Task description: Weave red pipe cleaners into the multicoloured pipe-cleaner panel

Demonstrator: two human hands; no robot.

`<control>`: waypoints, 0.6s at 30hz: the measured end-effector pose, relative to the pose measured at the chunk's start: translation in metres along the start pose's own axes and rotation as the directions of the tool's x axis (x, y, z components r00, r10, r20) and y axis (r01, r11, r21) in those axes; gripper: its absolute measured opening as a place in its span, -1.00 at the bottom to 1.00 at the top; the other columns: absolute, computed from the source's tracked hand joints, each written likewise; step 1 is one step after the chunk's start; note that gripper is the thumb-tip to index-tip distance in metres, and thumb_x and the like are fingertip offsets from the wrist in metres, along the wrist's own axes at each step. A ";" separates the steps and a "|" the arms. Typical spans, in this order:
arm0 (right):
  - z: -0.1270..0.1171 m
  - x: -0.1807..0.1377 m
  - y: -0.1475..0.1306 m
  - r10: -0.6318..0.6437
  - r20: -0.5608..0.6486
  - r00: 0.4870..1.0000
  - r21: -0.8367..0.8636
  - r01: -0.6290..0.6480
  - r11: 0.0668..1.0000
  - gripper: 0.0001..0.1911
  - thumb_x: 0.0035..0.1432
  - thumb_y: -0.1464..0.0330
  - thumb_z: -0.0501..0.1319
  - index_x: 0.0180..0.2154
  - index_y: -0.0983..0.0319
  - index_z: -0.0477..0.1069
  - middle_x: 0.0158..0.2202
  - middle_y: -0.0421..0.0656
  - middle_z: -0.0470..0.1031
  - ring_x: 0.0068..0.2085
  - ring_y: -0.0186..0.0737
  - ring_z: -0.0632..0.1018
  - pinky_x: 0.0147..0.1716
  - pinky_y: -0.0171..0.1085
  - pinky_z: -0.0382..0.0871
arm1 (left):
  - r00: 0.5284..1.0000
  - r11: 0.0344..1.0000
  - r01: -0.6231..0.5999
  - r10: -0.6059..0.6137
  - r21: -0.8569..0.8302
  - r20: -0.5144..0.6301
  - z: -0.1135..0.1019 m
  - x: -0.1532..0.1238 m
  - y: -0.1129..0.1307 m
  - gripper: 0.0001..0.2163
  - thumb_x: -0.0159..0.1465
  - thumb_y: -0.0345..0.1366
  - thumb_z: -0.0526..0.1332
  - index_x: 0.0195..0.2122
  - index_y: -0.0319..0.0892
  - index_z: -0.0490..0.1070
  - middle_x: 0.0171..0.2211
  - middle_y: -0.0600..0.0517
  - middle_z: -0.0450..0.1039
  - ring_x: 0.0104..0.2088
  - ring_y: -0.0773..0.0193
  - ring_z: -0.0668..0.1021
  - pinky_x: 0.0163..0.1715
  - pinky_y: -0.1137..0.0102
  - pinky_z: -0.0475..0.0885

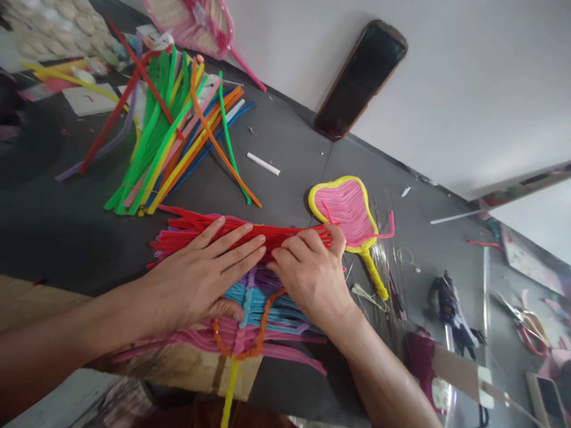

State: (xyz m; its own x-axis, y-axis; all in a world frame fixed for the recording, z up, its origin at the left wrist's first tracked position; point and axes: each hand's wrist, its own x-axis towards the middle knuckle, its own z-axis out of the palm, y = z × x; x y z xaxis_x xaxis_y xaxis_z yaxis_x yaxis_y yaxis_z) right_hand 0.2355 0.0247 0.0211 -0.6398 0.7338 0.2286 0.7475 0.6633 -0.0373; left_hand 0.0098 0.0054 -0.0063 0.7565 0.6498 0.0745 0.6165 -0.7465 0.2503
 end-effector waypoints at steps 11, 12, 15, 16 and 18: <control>0.004 -0.002 0.003 -0.013 -0.095 0.995 -0.038 0.009 0.999 -0.86 0.22 0.46 0.25 -0.32 0.11 0.51 -0.33 -0.34 0.62 -0.21 -0.26 0.49 0.16 0.00 -0.04 | 0.999 0.999 0.045 -0.045 0.029 0.019 0.002 0.000 0.001 -0.20 0.32 0.24 -0.08 0.33 -0.37 0.12 0.38 -0.27 -0.01 0.40 -0.05 0.03 0.37 -0.01 -0.17; 0.005 -0.001 0.003 -0.010 -0.097 0.995 -0.055 0.005 0.998 -0.87 0.22 0.46 0.24 -0.33 0.11 0.51 -0.33 -0.33 0.62 -0.21 -0.25 0.49 0.16 0.01 -0.05 | 0.999 0.999 0.045 -0.046 0.029 0.025 0.002 0.000 0.001 -0.20 0.32 0.24 -0.08 0.33 -0.37 0.12 0.38 -0.27 -0.01 0.40 -0.05 0.03 0.37 -0.02 -0.18; 0.005 -0.001 0.004 -0.004 -0.089 0.996 -0.073 -0.003 0.997 -0.84 0.23 0.46 0.22 -0.34 0.11 0.51 -0.34 -0.32 0.62 -0.20 -0.24 0.48 0.16 0.00 -0.05 | 0.998 0.999 0.049 -0.050 0.018 0.032 0.001 0.000 0.000 -0.20 0.31 0.24 -0.06 0.34 -0.37 0.10 0.39 -0.26 -0.01 0.41 -0.05 0.01 0.37 -0.02 -0.18; 0.004 0.000 0.004 0.000 -0.075 0.997 -0.065 -0.005 0.998 -0.84 0.24 0.46 0.21 -0.35 0.11 0.51 -0.34 -0.32 0.62 -0.19 -0.24 0.48 0.15 0.00 -0.04 | 0.998 0.999 0.047 -0.048 0.009 0.030 0.000 -0.001 0.000 -0.20 0.31 0.23 -0.04 0.35 -0.35 0.08 0.39 -0.26 -0.01 0.41 -0.05 0.01 0.37 -0.01 -0.18; 0.002 0.000 0.005 0.015 -0.039 0.999 -0.039 -0.017 0.999 -0.84 0.24 0.45 0.21 -0.34 0.11 0.52 -0.32 -0.30 0.62 -0.18 -0.23 0.49 0.15 0.00 -0.04 | 0.999 0.999 0.030 -0.029 -0.022 0.018 -0.001 -0.002 -0.002 -0.22 0.31 0.22 0.00 0.37 -0.28 0.06 0.39 -0.25 -0.03 0.41 -0.06 0.00 0.37 -0.02 -0.17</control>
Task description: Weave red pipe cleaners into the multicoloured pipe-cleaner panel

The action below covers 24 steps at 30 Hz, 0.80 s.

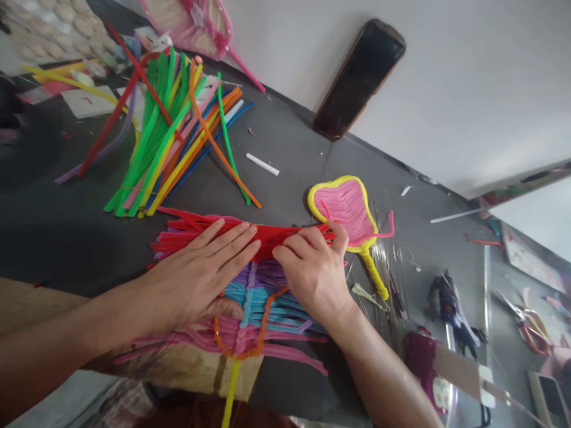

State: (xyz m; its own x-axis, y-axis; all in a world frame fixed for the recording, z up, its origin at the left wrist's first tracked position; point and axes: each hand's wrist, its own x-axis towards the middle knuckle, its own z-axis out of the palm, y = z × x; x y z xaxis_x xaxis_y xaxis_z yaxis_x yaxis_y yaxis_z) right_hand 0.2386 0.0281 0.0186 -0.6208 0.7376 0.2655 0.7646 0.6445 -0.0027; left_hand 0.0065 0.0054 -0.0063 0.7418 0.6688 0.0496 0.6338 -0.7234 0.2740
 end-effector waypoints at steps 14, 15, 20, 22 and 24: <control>-0.030 -0.018 0.060 0.159 0.136 0.978 0.044 -0.166 0.985 -0.77 0.30 0.34 0.11 -0.34 0.12 0.52 -0.30 -0.20 0.61 -0.20 -0.14 0.53 0.05 0.03 0.17 | 0.999 0.998 -0.049 0.050 -0.045 0.019 0.000 -0.001 -0.004 -0.31 0.31 0.23 -0.04 0.34 -0.08 0.15 0.37 -0.08 0.10 0.40 -0.11 0.02 0.33 -0.12 -0.21; -0.035 -0.018 0.059 0.175 0.088 0.981 0.015 -0.177 0.984 -0.77 0.30 0.36 0.10 -0.31 0.13 0.53 -0.26 -0.16 0.60 -0.18 -0.11 0.53 0.02 0.03 0.23 | 0.999 0.998 -0.050 0.050 -0.036 0.018 0.000 -0.001 -0.004 -0.31 0.31 0.23 -0.04 0.34 -0.08 0.16 0.37 -0.08 0.10 0.40 -0.11 0.02 0.33 -0.12 -0.20; -0.042 -0.005 0.008 0.142 -0.176 0.974 0.202 -0.106 0.974 -0.55 0.30 0.52 0.04 0.16 0.12 0.33 0.12 -0.02 0.44 0.18 -0.15 0.43 0.12 -0.11 0.38 | 0.999 0.999 -0.047 0.048 -0.018 0.022 0.002 0.000 -0.004 -0.30 0.30 0.24 -0.01 0.33 -0.09 0.17 0.36 -0.09 0.12 0.40 -0.12 -0.01 0.33 -0.12 -0.25; -0.030 0.001 -0.016 -0.086 0.024 0.996 0.425 0.068 0.903 -0.42 0.35 0.41 0.01 0.36 0.21 0.00 0.29 0.08 0.26 0.36 -0.11 0.19 0.23 -0.04 0.29 | 0.998 0.999 -0.048 0.049 -0.023 0.039 0.002 0.000 -0.004 -0.30 0.28 0.23 0.05 0.32 -0.08 0.18 0.34 -0.10 0.18 0.40 -0.10 0.00 0.34 -0.12 -0.27; -0.016 0.004 -0.031 -0.233 0.165 0.958 0.513 0.119 0.850 -0.31 0.39 0.24 -0.02 0.40 0.34 -0.20 0.38 0.18 0.05 0.42 -0.05 -0.02 0.31 0.04 0.14 | 0.997 0.998 -0.055 0.057 -0.028 0.060 0.002 0.000 -0.005 -0.32 0.26 0.21 0.11 0.30 -0.06 0.21 0.31 -0.10 0.23 0.40 -0.09 0.00 0.34 -0.11 -0.27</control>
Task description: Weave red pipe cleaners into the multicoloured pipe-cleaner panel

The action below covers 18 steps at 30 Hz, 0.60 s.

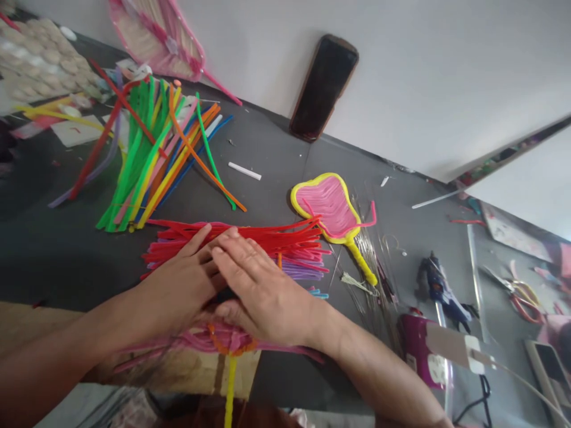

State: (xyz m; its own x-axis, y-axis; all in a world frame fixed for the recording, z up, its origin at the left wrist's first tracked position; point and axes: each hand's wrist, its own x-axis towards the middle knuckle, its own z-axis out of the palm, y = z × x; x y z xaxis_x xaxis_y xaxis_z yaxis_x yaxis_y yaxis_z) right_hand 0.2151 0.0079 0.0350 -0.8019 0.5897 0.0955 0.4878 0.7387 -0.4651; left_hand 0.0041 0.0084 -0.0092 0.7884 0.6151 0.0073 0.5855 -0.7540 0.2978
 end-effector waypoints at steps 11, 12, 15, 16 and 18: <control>0.009 -0.011 0.039 0.247 0.067 0.967 -0.121 -0.238 0.964 -0.21 0.36 0.04 -0.05 0.38 0.45 -0.11 0.39 0.24 -0.03 0.41 0.04 0.00 0.35 0.11 -0.01 | 1.000 1.000 0.002 -0.002 0.008 -0.030 -0.004 0.000 0.001 -0.30 0.29 0.21 0.05 0.33 -0.11 0.17 0.35 -0.12 0.14 0.39 -0.14 0.04 0.33 -0.14 -0.17; 0.003 -0.015 0.046 0.276 0.014 0.961 -0.097 -0.273 0.957 -0.26 0.38 0.08 -0.06 0.39 0.40 -0.09 0.38 0.21 0.02 0.40 0.02 0.06 0.33 0.10 0.04 | 1.000 1.000 0.005 -0.005 0.011 -0.022 -0.004 0.000 0.001 -0.31 0.30 0.21 0.03 0.33 -0.11 0.17 0.36 -0.11 0.12 0.39 -0.15 0.03 0.33 -0.15 -0.18; -0.021 -0.033 0.059 0.401 -0.301 0.865 0.017 -0.416 0.909 -0.45 0.41 0.23 -0.09 0.36 0.22 0.06 0.32 0.06 0.24 0.33 -0.06 0.25 0.27 0.05 0.21 | 1.000 1.000 0.003 -0.003 0.022 0.003 -0.006 0.000 0.001 -0.29 0.30 0.24 -0.02 0.35 -0.08 0.12 0.38 -0.10 0.06 0.40 -0.16 -0.01 0.32 -0.15 -0.20; -0.030 -0.040 0.059 0.430 -0.426 0.796 0.032 -0.461 0.887 -0.51 0.40 0.25 -0.05 0.30 0.16 0.18 0.26 0.01 0.34 0.28 -0.06 0.33 0.24 0.05 0.25 | 1.000 1.000 0.004 -0.004 0.029 0.012 -0.006 0.000 0.002 -0.28 0.30 0.25 -0.03 0.36 -0.07 0.10 0.38 -0.11 0.05 0.40 -0.16 -0.01 0.32 -0.15 -0.20; -0.043 -0.052 0.050 0.429 -0.548 0.718 0.031 -0.495 0.868 -0.62 0.36 0.29 0.05 0.16 0.12 0.37 0.07 -0.05 0.52 0.12 -0.08 0.50 0.12 0.00 0.40 | 0.999 0.999 0.009 -0.011 0.048 0.039 -0.008 0.001 0.002 -0.27 0.29 0.26 -0.02 0.36 -0.07 0.09 0.38 -0.13 0.06 0.40 -0.15 -0.01 0.31 -0.15 -0.17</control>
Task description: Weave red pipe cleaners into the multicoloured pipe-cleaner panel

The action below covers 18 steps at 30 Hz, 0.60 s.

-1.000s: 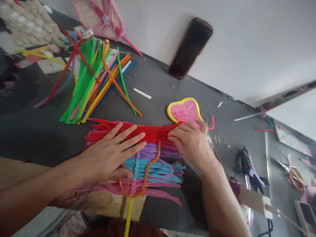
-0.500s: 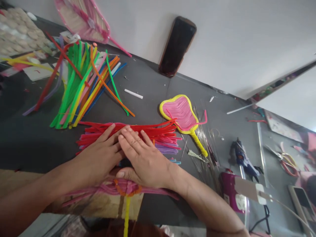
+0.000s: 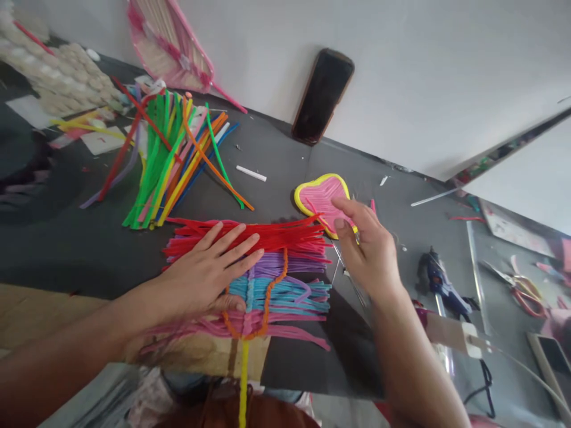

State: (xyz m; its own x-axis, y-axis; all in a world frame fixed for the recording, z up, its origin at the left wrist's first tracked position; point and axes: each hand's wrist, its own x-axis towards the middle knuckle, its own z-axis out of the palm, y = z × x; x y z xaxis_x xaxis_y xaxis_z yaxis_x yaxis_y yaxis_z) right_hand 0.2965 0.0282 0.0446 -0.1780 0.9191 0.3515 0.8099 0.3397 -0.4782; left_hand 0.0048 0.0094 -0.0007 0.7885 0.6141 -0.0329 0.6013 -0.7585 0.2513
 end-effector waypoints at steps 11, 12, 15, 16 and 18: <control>0.036 -0.046 -0.040 -0.280 0.361 0.890 -0.104 0.337 0.936 -0.64 0.35 0.36 0.06 0.08 0.28 0.47 0.05 0.03 0.55 0.06 -0.09 0.52 0.09 -0.01 0.42 | 0.996 0.998 0.062 -0.063 0.022 0.062 -0.005 0.005 0.001 -0.25 0.36 0.19 -0.12 0.42 -0.22 -0.13 0.41 -0.18 -0.09 0.42 -0.05 -0.08 0.34 -0.01 -0.20; 0.039 -0.046 -0.039 -0.253 0.362 0.897 -0.140 0.320 0.937 -0.63 0.35 0.34 0.06 0.08 0.29 0.46 0.07 0.03 0.54 0.08 -0.07 0.50 0.10 0.00 0.41 | 0.994 0.996 0.079 -0.081 0.028 0.079 -0.008 0.006 0.002 -0.25 0.37 0.18 -0.14 0.42 -0.24 -0.14 0.41 -0.19 -0.10 0.42 -0.05 -0.07 0.34 -0.01 -0.19; 0.040 -0.046 -0.035 -0.166 0.346 0.924 -0.240 0.258 0.936 -0.59 0.35 0.29 0.06 0.13 0.30 0.42 0.14 0.04 0.48 0.14 0.02 0.43 0.09 0.06 0.38 | 0.979 0.989 0.133 -0.142 0.066 0.146 -0.020 0.013 0.009 -0.28 0.39 0.14 -0.15 0.41 -0.29 -0.10 0.42 -0.23 -0.13 0.41 -0.05 -0.02 0.33 0.01 -0.10; 0.040 -0.046 -0.034 -0.149 0.338 0.929 -0.259 0.244 0.935 -0.58 0.36 0.28 0.05 0.15 0.29 0.40 0.17 0.05 0.45 0.16 0.03 0.41 0.09 0.07 0.37 | 0.974 0.985 0.150 -0.161 0.083 0.160 -0.025 0.016 0.012 -0.28 0.40 0.12 -0.13 0.40 -0.33 -0.08 0.41 -0.25 -0.11 0.40 -0.06 0.02 0.32 0.00 -0.05; 0.040 -0.046 -0.030 -0.145 0.341 0.929 -0.265 0.243 0.933 -0.55 0.37 0.31 0.00 0.19 0.32 0.35 0.21 0.06 0.40 0.18 0.02 0.37 0.10 0.05 0.36 | 0.968 0.974 0.185 -0.203 0.127 0.147 -0.033 0.024 0.021 -0.32 0.41 0.06 -0.07 0.38 -0.37 -0.02 0.38 -0.30 -0.01 0.36 -0.10 0.14 0.28 -0.04 0.06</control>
State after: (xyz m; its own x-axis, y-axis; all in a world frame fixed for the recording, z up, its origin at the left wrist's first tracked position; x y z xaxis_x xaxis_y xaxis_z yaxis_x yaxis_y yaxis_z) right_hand 0.2584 -0.0162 0.0109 -0.4734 0.8724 0.1219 0.8604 0.4876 -0.1480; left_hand 0.0325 0.0157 0.0354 0.6602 0.7164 -0.2255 0.7483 -0.6531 0.1158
